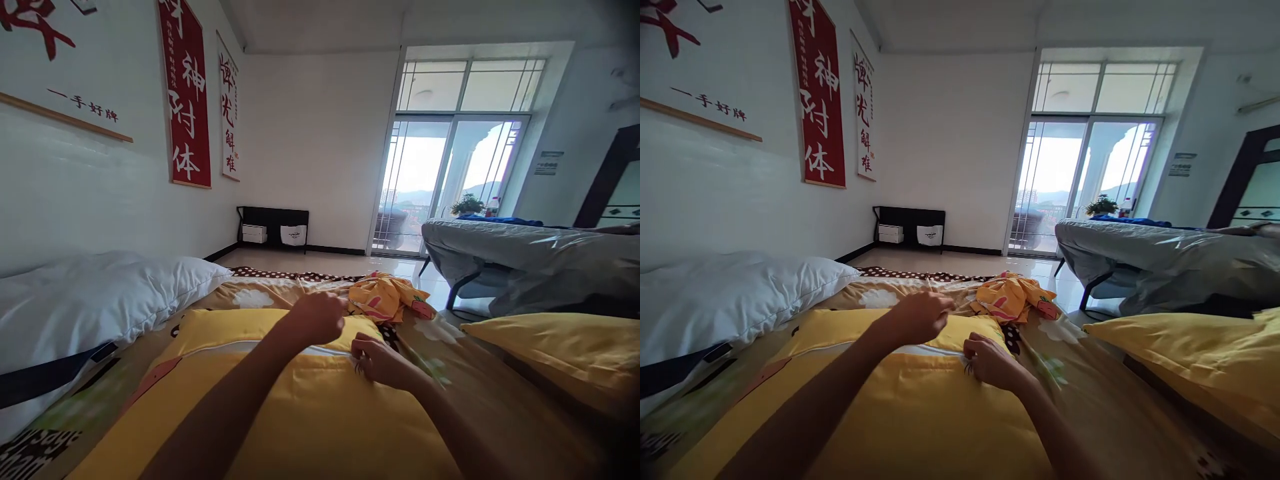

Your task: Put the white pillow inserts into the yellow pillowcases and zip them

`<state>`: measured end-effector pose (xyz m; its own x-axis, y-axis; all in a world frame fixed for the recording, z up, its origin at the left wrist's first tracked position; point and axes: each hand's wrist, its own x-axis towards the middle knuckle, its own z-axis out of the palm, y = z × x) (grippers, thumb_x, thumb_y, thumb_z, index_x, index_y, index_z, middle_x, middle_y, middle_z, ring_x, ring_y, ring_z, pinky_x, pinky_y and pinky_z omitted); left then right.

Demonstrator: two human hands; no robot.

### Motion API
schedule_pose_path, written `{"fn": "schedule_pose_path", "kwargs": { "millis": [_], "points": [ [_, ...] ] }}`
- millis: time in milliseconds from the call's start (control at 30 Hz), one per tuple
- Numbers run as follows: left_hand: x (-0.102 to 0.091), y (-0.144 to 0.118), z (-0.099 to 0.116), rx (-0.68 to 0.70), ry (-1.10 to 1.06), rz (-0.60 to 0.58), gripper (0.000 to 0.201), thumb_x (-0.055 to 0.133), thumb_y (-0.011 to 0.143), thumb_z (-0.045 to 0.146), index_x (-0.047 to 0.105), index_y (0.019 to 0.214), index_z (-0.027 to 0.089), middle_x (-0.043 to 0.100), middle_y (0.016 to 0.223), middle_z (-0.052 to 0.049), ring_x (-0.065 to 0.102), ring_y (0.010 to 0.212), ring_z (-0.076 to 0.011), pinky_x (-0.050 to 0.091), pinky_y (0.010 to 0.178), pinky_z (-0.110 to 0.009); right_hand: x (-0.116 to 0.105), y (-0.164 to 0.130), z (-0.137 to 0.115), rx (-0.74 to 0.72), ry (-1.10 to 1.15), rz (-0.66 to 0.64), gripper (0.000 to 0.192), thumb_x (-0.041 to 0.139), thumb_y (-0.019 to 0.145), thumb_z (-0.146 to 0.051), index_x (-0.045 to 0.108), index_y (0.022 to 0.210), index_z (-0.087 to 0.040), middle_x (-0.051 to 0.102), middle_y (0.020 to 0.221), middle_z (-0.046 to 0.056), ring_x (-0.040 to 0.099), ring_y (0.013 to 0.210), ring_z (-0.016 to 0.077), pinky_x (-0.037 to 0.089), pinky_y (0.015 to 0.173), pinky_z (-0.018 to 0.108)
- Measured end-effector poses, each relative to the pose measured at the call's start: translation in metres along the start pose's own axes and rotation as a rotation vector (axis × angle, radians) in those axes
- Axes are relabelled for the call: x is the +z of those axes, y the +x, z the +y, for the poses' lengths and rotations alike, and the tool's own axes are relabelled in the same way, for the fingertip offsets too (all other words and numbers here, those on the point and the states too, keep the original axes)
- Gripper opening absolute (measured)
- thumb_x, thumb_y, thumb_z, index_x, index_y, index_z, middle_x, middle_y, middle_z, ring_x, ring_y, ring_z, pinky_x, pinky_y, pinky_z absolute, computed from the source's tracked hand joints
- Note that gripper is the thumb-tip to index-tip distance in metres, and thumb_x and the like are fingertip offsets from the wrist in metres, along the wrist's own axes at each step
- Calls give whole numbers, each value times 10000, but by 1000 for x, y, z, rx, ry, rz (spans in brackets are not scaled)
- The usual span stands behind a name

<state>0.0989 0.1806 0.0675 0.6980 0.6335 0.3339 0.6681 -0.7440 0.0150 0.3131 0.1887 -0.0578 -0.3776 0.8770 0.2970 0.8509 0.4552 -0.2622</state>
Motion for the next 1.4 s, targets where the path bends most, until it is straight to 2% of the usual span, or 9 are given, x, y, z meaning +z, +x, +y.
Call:
{"fn": "schedule_pose_path", "kwargs": {
  "millis": [67, 133, 233, 333, 567, 767, 967, 1167, 1400],
  "points": [
    [23, 22, 9, -3, -16, -6, 231, 446, 833, 194, 644, 951, 178, 679, 889, -99, 644, 855, -231, 495, 724, -336, -6, -6, -2, -7, -21, -12, 238, 441, 568, -26, 541, 707, -192, 557, 806, 8, 464, 716, 129, 349, 644, 234],
    [65, 30, 11, 23, -42, 8, 234, 429, 867, 229, 635, 958, 163, 670, 968, -104, 630, 914, -222, 489, 780, -341, -11, -14, -1, -6, 14, -25, 270, 465, 580, -42, 578, 768, -200, 573, 839, 9, 493, 743, 135, 377, 665, 237],
    [128, 21, 9, 46, -96, 27, 299, 372, 927, 291, 622, 998, 144, 654, 1037, -118, 600, 989, -232, 453, 873, -390, -14, -29, 5, 20, 111, -69, 242, 508, 629, -80, 639, 789, -206, 597, 841, 8, 526, 727, 128, 407, 673, 238],
    [155, 4, 7, 47, -206, 76, 248, 423, 918, 311, 622, 981, 177, 656, 1037, -85, 583, 1002, -222, 434, 881, -394, -15, -42, 11, 55, 213, -93, 213, 533, 689, -120, 700, 779, -215, 630, 881, 25, 558, 725, 124, 423, 654, 231],
    [146, -12, 10, 58, -379, 72, 162, 559, 859, 289, 655, 980, 238, 644, 1108, -17, 555, 1053, -196, 394, 918, -379, -20, -45, 16, 74, 250, -30, 219, 552, 834, -343, 739, 794, -238, 696, 937, 65, 621, 836, 171, 484, 772, 300],
    [147, -17, 13, 100, -427, 101, 109, 584, 846, 239, 677, 898, 212, 655, 1031, -16, 545, 1003, -177, 403, 905, -343, -20, -40, 17, 51, 175, -16, 216, 547, 840, -334, 677, 716, -214, 675, 815, 44, 590, 725, 142, 476, 691, 266],
    [145, -22, 19, 174, -329, 136, 217, 458, 910, 189, 672, 951, 187, 636, 965, -55, 524, 957, -186, 408, 835, -342, -20, -41, 27, 110, 30, 85, 224, 442, 903, -307, 643, 917, -210, 636, 887, 60, 566, 807, 164, 452, 743, 294],
    [149, -24, 24, 170, -234, 153, 249, 409, 923, 192, 631, 1036, 192, 609, 971, -82, 505, 963, -216, 397, 823, -379, -27, -42, 14, 70, 44, -49, 186, 519, 775, -159, 627, 910, -226, 584, 981, 42, 540, 900, 164, 434, 817, 288],
    [150, -23, 25, -28, -312, 63, 178, 530, 852, 212, 633, 995, 181, 591, 957, -72, 505, 927, -215, 431, 834, -369, -21, -42, 15, 115, 4, -65, 124, 506, 725, -141, 558, 816, -207, 558, 823, 6, 480, 737, 128, 379, 682, 239]
  ]
}}
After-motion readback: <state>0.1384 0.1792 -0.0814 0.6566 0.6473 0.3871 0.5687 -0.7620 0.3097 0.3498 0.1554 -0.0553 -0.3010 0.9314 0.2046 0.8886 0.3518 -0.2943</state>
